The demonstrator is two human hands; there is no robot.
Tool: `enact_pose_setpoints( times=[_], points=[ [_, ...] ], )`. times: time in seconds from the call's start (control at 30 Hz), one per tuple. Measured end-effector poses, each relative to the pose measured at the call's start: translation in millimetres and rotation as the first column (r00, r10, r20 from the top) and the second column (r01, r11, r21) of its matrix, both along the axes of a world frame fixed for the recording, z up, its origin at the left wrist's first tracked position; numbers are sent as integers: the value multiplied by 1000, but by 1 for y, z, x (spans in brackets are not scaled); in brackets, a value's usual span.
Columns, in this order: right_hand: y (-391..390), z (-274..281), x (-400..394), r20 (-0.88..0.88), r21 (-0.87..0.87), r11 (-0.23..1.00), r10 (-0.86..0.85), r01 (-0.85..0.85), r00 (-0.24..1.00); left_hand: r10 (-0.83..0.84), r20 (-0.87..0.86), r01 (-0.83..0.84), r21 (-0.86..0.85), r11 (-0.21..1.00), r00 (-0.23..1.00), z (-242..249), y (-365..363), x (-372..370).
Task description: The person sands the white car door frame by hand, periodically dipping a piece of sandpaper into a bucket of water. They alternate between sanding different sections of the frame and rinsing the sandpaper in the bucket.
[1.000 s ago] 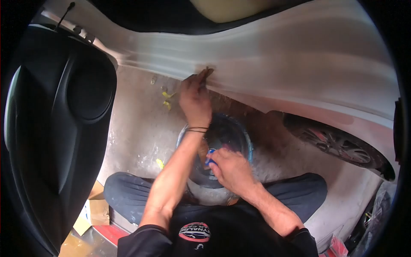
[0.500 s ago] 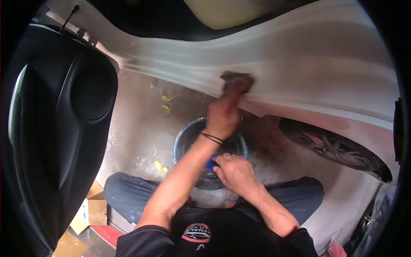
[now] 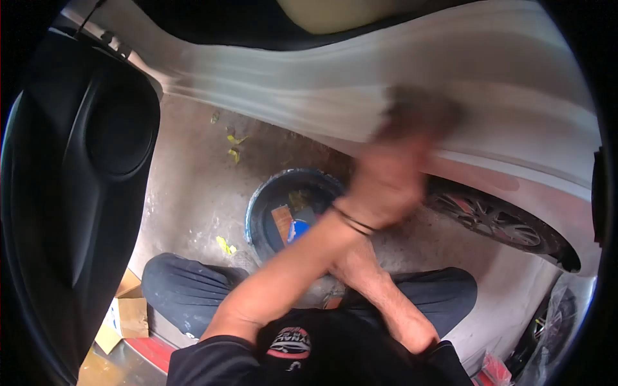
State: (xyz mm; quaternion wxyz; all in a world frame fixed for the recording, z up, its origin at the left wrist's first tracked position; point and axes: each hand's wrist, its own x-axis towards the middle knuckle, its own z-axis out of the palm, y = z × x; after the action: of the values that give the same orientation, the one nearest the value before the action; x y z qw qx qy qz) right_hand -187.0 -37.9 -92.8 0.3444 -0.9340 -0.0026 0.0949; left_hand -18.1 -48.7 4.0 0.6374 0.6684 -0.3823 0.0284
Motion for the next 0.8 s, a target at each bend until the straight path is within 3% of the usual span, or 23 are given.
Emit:
enact_pose_setpoints(
  times=[0.03, 0.07, 0.1, 0.13, 0.17, 0.2, 0.23, 0.27, 0.3, 0.37, 0.4, 0.43, 0.47, 0.5, 0.57, 0.63, 0.67, 0.7, 0.73, 0.77, 0.8],
  points=[
    [-5, 39, 23, -235, -91, 988, 98, -122, 967, 93, -19, -93, -3, 996, 996, -31, 19, 18],
    [-7, 39, 21, -40, 0, 1000, -16, 16, 999, 185, -106, -172, 118, 978, 977, -58, 43, 29],
    [-10, 37, 23, -32, 1, 1000, -12, 12, 999, 244, -90, -222, 204, 953, 966, -85, 61, 37],
    [-13, 36, 26, -63, 103, 984, -140, 146, 988, 255, -95, -232, 208, 950, 962, -79, 68, 32],
    [-15, 35, 33, -101, 197, 939, -265, 281, 959, 230, -211, -170, 265, 949, 950, -65, 71, 30],
    [-19, 45, 42, -251, 398, 773, -427, 495, 869, 206, -323, -103, 309, 945, 924, -50, 73, 29],
    [-25, 40, 51, -329, 619, 595, -397, 513, 857, 161, -245, -73, 333, 940, 956, -30, 81, 26],
    [-32, 54, 64, -421, 820, 240, -362, 519, 832, 87, -318, 35, 358, 933, 944, -13, 90, 20],
    [-35, 74, 72, -496, 868, -166, -294, 468, 817, 12, -391, 147, 375, 915, 920, -2, 101, 14],
    [-33, 96, 76, -431, 842, -422, -156, 335, 889, -84, -20, 84, 426, 901, 996, -12, 122, 2],
    [-25, 101, 77, -444, 863, -339, -158, 374, 882, -111, 5, 95, 480, 872, 994, -13, 133, -9],
    [-13, 94, 79, -547, 815, -356, -211, 457, 810, -143, 21, 111, 527, 843, 989, -2, 141, -15],
    [-6, 79, 78, -596, 790, -339, -231, 511, 769, -223, -118, 252, 429, 867, 968, 3, 156, -7],
    [-3, 66, 76, -641, 762, -325, -259, 560, 722, -250, -131, 282, 404, 870, 959, 5, 163, 1],
    [1, 74, 77, -707, 706, -326, -263, 629, 657, -284, -399, 426, 332, 841, 872, 5, 177, 6],
    [-3, 82, 80, -634, 643, -556, 0, 528, 773, -320, -310, 414, 312, 855, 895, -1, 186, 22],
    [2, 88, 86, -645, 662, -557, -81, 502, 760, -247, -410, 383, 292, 877, 878, -10, 197, 37],
    [15, 93, 97, -646, 729, -16, -347, 684, 680, -42, -513, 266, 370, 890, 857, -1, 199, 51],
    [23, 94, 112, -516, 424, 455, -589, 783, 622, 38, -464, 119, 304, 945, 885, -26, 204, 68],
    [32, 91, 132, -37, 381, 719, -616, 581, 787, 145, -363, 55, 488, 871, 920, -27, 209, 90],
    [46, 98, 160, 124, 435, 751, -596, 496, 793, 201, -221, -6, 658, 753, 954, -42, 218, 114]
  ],
)
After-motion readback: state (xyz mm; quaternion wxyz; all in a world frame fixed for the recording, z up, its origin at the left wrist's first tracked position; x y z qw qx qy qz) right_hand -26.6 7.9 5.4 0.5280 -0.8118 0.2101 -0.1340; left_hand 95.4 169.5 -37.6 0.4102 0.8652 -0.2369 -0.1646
